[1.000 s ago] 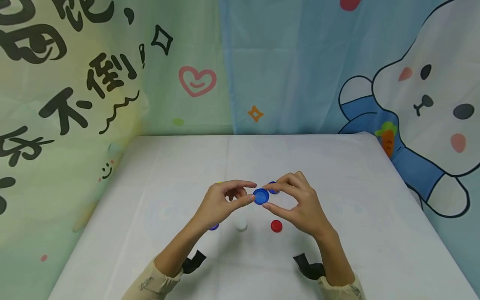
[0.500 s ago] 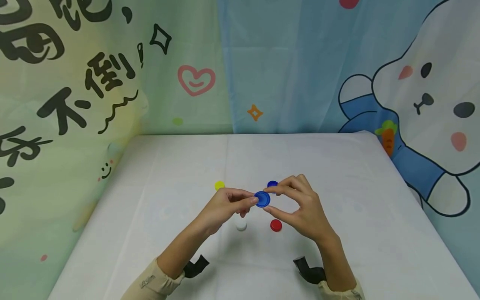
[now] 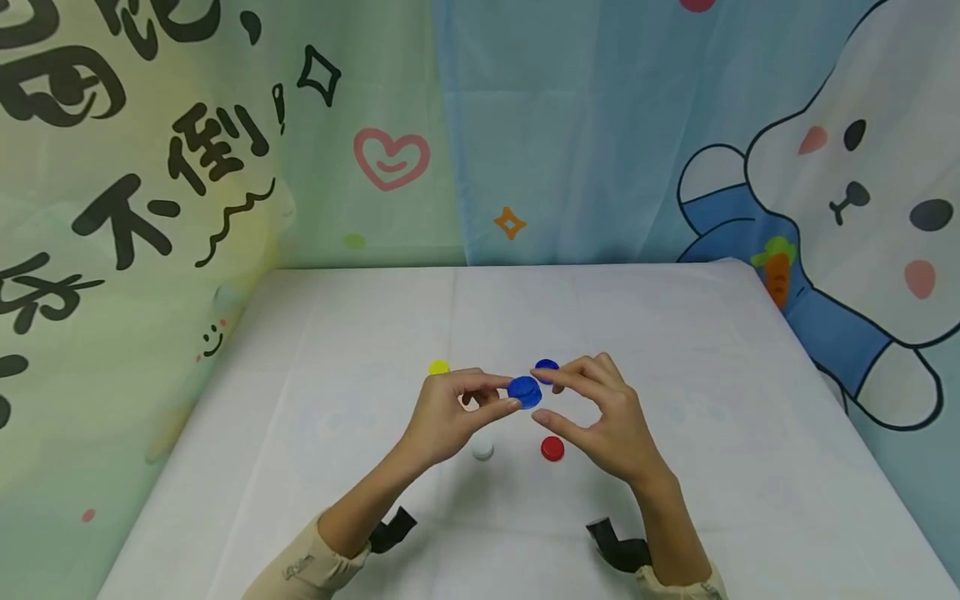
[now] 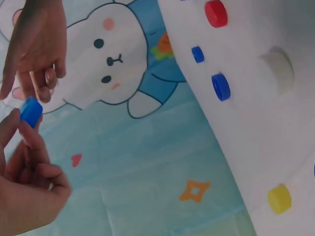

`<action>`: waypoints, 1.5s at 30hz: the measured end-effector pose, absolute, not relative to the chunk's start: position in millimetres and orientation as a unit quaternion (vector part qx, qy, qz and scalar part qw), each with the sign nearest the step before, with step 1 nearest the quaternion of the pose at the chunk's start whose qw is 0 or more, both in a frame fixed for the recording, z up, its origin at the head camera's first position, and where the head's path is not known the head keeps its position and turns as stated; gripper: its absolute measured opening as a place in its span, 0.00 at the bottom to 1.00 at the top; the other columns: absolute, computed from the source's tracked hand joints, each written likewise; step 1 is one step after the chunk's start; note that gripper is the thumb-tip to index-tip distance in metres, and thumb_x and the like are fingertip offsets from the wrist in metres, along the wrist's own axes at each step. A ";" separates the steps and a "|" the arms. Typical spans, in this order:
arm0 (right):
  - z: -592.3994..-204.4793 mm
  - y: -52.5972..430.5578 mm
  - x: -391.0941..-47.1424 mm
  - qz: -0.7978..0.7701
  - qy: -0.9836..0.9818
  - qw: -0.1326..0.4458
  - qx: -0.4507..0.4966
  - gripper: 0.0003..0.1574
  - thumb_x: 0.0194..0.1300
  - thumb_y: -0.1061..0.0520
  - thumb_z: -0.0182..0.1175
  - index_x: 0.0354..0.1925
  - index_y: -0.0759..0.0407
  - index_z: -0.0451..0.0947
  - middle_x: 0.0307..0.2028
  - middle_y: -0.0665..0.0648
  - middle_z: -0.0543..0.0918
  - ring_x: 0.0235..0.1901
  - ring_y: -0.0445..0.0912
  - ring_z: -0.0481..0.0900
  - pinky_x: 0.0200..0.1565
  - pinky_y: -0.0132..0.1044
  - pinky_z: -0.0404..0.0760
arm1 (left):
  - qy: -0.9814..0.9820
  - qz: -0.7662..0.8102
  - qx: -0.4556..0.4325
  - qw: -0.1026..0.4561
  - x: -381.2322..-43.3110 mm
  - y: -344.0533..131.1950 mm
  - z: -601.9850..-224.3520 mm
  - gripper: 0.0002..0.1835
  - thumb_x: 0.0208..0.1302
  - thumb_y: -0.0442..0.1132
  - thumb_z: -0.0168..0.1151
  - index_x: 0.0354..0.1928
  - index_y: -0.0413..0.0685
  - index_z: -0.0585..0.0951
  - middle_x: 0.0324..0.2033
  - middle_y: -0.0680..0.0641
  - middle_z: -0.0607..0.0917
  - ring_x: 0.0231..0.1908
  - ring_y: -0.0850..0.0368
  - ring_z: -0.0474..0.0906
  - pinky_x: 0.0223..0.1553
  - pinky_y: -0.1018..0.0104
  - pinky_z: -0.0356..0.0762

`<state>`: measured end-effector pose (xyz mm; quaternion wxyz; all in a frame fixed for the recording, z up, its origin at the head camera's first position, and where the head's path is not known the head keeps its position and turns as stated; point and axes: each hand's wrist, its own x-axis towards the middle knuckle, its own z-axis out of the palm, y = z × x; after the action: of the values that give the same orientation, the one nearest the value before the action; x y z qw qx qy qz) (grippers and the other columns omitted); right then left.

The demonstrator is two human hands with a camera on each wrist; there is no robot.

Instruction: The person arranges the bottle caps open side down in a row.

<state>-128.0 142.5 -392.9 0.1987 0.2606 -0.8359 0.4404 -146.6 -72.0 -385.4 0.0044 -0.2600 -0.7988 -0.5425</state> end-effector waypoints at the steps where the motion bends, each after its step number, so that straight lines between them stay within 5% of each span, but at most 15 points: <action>1: -394.4 143.2 -128.4 0.442 -0.837 0.196 0.256 0.25 0.46 0.59 0.72 0.46 0.54 0.82 0.35 0.47 0.77 0.37 0.42 0.66 0.34 0.36 0.67 | -0.803 -0.521 -0.286 0.040 -147.0 -71.7 -386.4 0.13 0.54 0.42 0.69 0.41 0.48 0.85 0.19 0.57 0.77 0.24 0.64 0.73 0.26 0.71 0.72; 7: -398.0 145.2 -128.7 0.466 -0.837 0.156 0.241 0.19 0.51 0.63 0.68 0.44 0.55 0.83 0.35 0.47 0.78 0.38 0.41 0.66 0.34 0.35 0.68 | -0.792 -0.417 -0.407 0.183 -150.4 -73.1 -387.4 0.15 0.53 0.42 0.69 0.43 0.49 0.85 0.18 0.59 0.76 0.22 0.69 0.68 0.28 0.74 0.64; 14: -387.0 139.1 -122.1 0.503 -0.816 0.135 0.252 0.15 0.48 0.71 0.65 0.38 0.65 0.83 0.33 0.57 0.77 0.37 0.48 0.67 0.33 0.35 0.66 | -0.771 -0.362 -0.466 0.240 -151.2 -77.1 -386.4 0.15 0.53 0.42 0.68 0.44 0.49 0.85 0.20 0.58 0.80 0.23 0.70 0.71 0.32 0.76 0.63; 22: -393.2 137.9 -125.6 0.514 -0.807 0.146 0.251 0.15 0.48 0.71 0.65 0.38 0.63 0.83 0.32 0.52 0.77 0.36 0.43 0.67 0.32 0.36 0.67 | -0.771 -0.355 -0.469 0.244 -151.4 -76.7 -388.0 0.17 0.50 0.41 0.70 0.45 0.49 0.84 0.22 0.57 0.82 0.23 0.69 0.73 0.32 0.75 0.62; 30: -382.3 132.4 -124.6 0.517 -0.808 0.148 0.240 0.18 0.46 0.72 0.67 0.40 0.68 0.81 0.28 0.56 0.76 0.34 0.43 0.67 0.31 0.35 0.65 | -0.815 -0.345 -0.402 0.234 -151.7 -75.0 -391.5 0.28 0.48 0.51 0.71 0.51 0.46 0.81 0.22 0.57 0.79 0.22 0.68 0.70 0.31 0.74 0.66; 37: -412.6 138.5 -139.8 0.513 -0.810 0.148 0.241 0.23 0.47 0.66 0.70 0.46 0.60 0.82 0.31 0.47 0.77 0.36 0.42 0.67 0.33 0.36 0.66 | -0.830 -0.354 -0.371 0.220 -151.8 -74.5 -394.9 0.20 0.49 0.46 0.71 0.45 0.47 0.84 0.21 0.56 0.79 0.23 0.67 0.72 0.28 0.75 0.66; 45: -408.5 128.3 -165.7 0.492 -0.835 0.148 0.197 0.21 0.50 0.58 0.71 0.45 0.57 0.82 0.31 0.50 0.77 0.36 0.44 0.66 0.34 0.38 0.66 | -0.844 -0.351 -0.344 0.213 -178.9 -74.5 -400.0 0.18 0.51 0.43 0.70 0.45 0.46 0.84 0.19 0.56 0.77 0.22 0.66 0.72 0.29 0.71 0.69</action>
<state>-165.7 128.3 -408.5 0.1479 0.1967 -0.8348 0.4925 -178.9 -74.5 -400.0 0.2131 -0.3443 -0.8443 -0.3512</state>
